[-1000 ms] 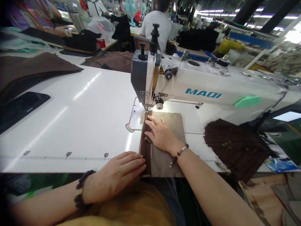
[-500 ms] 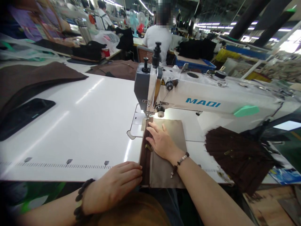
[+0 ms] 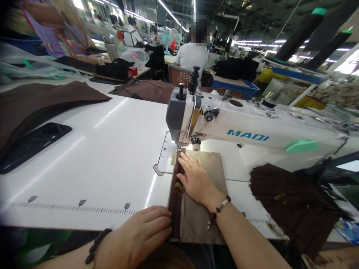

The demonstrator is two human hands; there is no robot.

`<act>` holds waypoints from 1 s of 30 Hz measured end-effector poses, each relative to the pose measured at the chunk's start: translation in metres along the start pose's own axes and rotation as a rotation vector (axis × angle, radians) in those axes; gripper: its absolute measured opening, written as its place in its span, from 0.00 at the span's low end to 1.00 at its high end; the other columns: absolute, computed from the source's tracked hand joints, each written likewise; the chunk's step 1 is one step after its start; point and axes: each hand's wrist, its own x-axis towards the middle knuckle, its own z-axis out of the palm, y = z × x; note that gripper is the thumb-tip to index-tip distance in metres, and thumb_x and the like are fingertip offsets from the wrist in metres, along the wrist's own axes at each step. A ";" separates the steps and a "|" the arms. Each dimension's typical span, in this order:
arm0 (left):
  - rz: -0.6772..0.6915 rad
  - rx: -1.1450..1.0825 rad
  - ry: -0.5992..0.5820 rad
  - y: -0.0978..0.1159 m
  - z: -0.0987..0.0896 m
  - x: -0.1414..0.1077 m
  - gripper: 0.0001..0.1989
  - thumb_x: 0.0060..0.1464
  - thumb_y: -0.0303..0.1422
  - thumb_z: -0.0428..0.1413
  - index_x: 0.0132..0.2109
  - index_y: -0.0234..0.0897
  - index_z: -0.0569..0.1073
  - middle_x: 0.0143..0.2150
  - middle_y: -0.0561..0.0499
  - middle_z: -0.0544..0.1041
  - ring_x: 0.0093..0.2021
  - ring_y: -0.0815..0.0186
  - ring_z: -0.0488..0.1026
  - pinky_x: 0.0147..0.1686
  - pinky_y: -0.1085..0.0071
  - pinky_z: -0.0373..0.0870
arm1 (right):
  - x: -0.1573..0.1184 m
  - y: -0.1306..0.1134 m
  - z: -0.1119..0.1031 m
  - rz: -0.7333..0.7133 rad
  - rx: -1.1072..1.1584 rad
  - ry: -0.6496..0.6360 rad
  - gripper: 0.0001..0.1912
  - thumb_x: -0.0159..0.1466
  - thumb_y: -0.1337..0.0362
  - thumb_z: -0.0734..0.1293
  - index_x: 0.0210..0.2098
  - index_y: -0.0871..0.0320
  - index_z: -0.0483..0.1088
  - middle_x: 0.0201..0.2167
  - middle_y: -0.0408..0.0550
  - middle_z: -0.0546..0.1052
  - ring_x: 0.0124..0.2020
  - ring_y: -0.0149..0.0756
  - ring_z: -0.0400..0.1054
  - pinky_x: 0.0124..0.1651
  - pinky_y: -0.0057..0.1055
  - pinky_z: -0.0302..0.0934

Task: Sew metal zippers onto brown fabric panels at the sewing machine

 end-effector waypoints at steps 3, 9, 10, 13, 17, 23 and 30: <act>-0.002 -0.001 -0.006 0.000 0.000 0.000 0.06 0.60 0.27 0.45 0.40 0.34 0.65 0.35 0.47 0.71 0.40 0.65 0.67 0.46 0.69 0.65 | 0.000 0.000 -0.001 0.000 0.009 0.002 0.23 0.63 0.63 0.55 0.58 0.59 0.54 0.61 0.54 0.53 0.62 0.38 0.44 0.61 0.51 0.42; 0.001 0.012 -0.006 0.000 -0.001 0.002 0.05 0.60 0.27 0.45 0.39 0.34 0.66 0.33 0.48 0.71 0.39 0.65 0.67 0.45 0.70 0.66 | 0.001 -0.001 -0.002 0.007 -0.006 -0.025 0.23 0.63 0.63 0.55 0.58 0.60 0.53 0.61 0.52 0.53 0.63 0.37 0.43 0.61 0.50 0.42; 0.000 0.013 -0.008 0.000 -0.002 0.002 0.05 0.60 0.27 0.45 0.39 0.34 0.66 0.33 0.47 0.71 0.39 0.65 0.67 0.45 0.70 0.66 | 0.001 -0.001 -0.002 0.009 -0.013 -0.032 0.24 0.63 0.63 0.55 0.58 0.60 0.53 0.61 0.52 0.53 0.63 0.37 0.43 0.61 0.50 0.42; -0.003 0.011 -0.017 0.001 -0.003 0.001 0.06 0.60 0.27 0.44 0.39 0.33 0.66 0.33 0.47 0.71 0.39 0.64 0.67 0.45 0.69 0.66 | 0.001 0.000 -0.002 0.008 -0.023 -0.037 0.24 0.64 0.63 0.55 0.58 0.60 0.53 0.61 0.51 0.53 0.63 0.36 0.42 0.62 0.49 0.41; -0.003 -0.007 -0.032 0.001 0.000 0.002 0.06 0.60 0.28 0.45 0.40 0.33 0.66 0.33 0.47 0.71 0.39 0.64 0.68 0.45 0.68 0.66 | 0.000 0.001 -0.001 -0.008 -0.019 -0.018 0.23 0.64 0.63 0.54 0.58 0.59 0.53 0.61 0.51 0.53 0.63 0.37 0.43 0.61 0.50 0.42; -0.078 -0.112 -0.016 0.002 -0.022 0.009 0.08 0.61 0.29 0.45 0.40 0.36 0.68 0.35 0.49 0.73 0.38 0.67 0.70 0.43 0.73 0.69 | 0.000 0.001 -0.001 -0.005 -0.025 -0.004 0.23 0.64 0.62 0.54 0.58 0.59 0.53 0.61 0.52 0.54 0.62 0.37 0.44 0.61 0.50 0.43; -0.097 0.185 0.029 0.003 -0.115 -0.028 0.18 0.58 0.50 0.42 0.51 0.58 0.66 0.39 0.58 0.74 0.39 0.68 0.73 0.31 0.78 0.74 | -0.003 0.010 0.010 -0.060 -0.075 0.049 0.23 0.64 0.61 0.52 0.57 0.60 0.54 0.60 0.53 0.56 0.62 0.39 0.47 0.60 0.51 0.45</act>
